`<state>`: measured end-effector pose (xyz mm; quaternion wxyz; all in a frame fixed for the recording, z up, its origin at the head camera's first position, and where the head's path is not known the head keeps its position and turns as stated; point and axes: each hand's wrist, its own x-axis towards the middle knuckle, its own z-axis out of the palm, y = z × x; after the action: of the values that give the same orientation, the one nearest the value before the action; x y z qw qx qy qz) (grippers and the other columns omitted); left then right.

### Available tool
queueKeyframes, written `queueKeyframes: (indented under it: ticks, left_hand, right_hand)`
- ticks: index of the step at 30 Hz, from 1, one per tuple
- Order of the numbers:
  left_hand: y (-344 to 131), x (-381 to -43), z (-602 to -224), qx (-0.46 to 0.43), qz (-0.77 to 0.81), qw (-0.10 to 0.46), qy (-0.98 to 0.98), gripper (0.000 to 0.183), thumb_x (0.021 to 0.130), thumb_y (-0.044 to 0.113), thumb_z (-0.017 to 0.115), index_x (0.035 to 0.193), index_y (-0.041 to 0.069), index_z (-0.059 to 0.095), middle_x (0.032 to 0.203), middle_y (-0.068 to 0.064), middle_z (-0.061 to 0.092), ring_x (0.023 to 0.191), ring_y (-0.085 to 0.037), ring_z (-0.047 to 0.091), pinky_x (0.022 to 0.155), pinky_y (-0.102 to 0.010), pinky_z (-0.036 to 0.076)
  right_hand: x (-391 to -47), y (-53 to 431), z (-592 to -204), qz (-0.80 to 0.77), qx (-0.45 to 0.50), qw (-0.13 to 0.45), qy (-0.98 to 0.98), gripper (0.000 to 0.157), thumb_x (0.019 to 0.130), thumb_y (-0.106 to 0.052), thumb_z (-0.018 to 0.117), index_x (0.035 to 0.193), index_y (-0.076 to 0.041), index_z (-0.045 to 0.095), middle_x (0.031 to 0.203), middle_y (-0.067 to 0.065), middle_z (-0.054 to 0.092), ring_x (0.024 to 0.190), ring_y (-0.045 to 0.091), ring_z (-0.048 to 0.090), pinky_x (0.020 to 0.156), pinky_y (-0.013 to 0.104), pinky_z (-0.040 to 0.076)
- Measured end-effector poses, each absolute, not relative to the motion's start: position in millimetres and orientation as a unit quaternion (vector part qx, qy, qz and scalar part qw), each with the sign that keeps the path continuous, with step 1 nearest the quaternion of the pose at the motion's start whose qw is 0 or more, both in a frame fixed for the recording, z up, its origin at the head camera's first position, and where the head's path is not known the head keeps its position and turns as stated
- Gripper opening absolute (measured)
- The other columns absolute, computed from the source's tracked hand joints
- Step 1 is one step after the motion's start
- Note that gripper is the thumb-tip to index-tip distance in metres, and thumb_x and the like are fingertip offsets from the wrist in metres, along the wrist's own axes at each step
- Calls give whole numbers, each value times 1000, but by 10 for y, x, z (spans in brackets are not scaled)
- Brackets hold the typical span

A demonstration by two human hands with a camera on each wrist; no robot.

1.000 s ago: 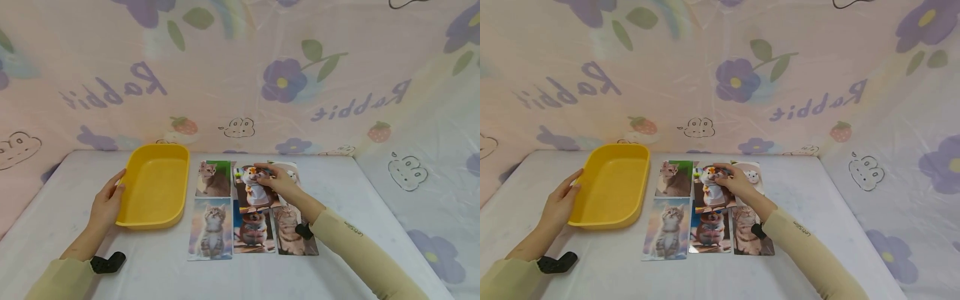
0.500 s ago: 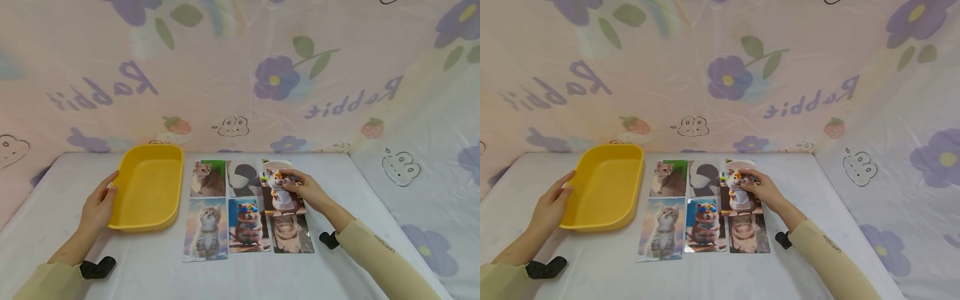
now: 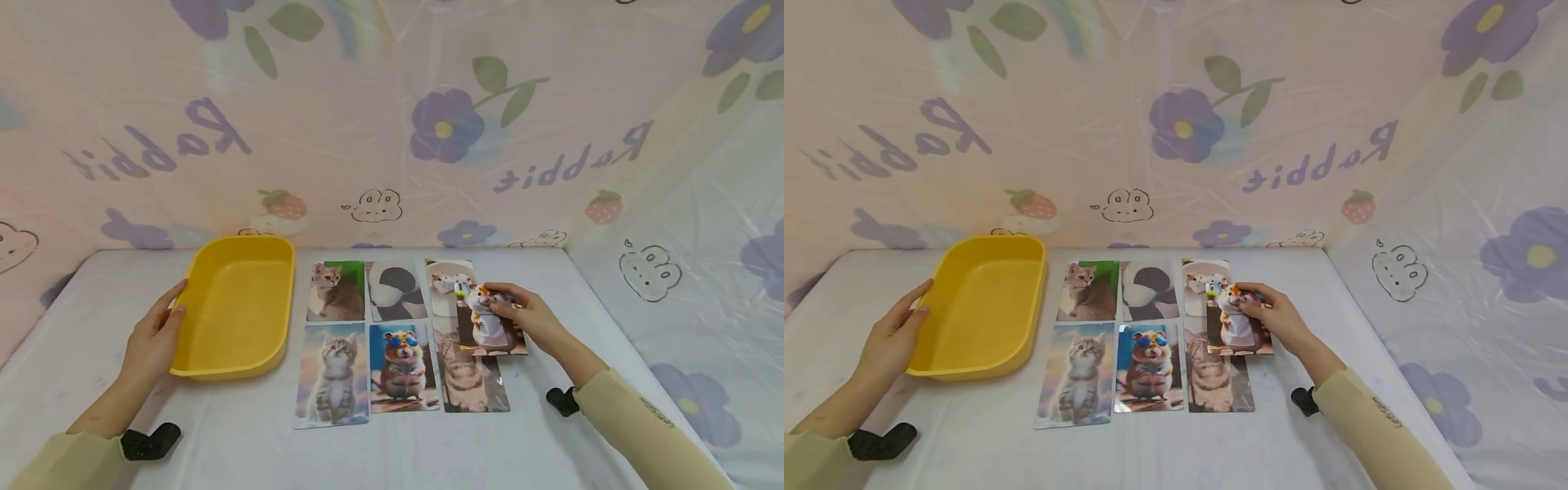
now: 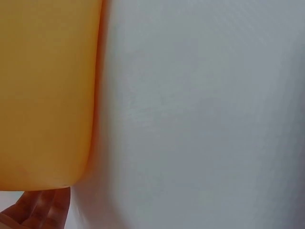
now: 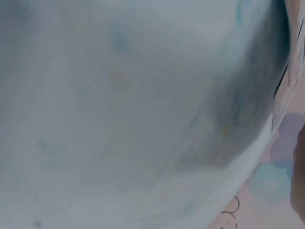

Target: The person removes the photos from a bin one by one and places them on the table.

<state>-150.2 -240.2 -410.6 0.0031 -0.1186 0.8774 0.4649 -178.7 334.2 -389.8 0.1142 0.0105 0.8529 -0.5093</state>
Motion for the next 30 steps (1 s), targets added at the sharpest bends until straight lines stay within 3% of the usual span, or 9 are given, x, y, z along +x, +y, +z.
queueKeyframes:
  ticks: [9,13,18,23,30]
  left_hand:
    - [-2390,-1505,-4096,-127,468,10,875,52,104,38,27,153,26,17,149,-35,24,130,-52,29,103,-67,27]
    - [-2376,-1507,-4099,-130,467,12,874,53,103,39,28,154,26,16,147,-35,29,124,-49,35,100,-64,32]
    - [-2381,-1508,-4096,-134,479,17,867,54,103,39,28,154,27,14,153,-31,20,131,-52,28,104,-66,26]
    - [-2378,-1510,-4095,-133,484,13,865,54,103,40,29,154,27,15,155,-29,16,136,-54,21,106,-66,22]
    - [-2383,-1512,-4102,-132,475,18,870,55,103,41,29,154,27,14,152,-33,21,131,-53,28,104,-66,26]
  right_hand:
    - [-1748,3594,-3881,-482,23,95,871,54,97,-35,55,144,-10,43,152,18,33,125,31,42,80,17,46]
    - [-1737,3704,-3900,-470,36,92,877,53,98,-35,54,144,-10,44,151,19,34,112,19,49,77,20,47]
    - [-1758,3818,-3919,-485,42,102,868,52,97,-34,55,142,-9,46,148,23,35,96,4,51,75,21,50]
    - [-1797,3897,-3941,-484,35,108,867,51,98,-31,55,141,-5,46,146,26,36,92,4,54,74,23,51]
    - [-1841,3943,-3980,-457,29,138,878,50,98,-21,55,142,-1,43,137,30,42,88,10,56,68,27,52]
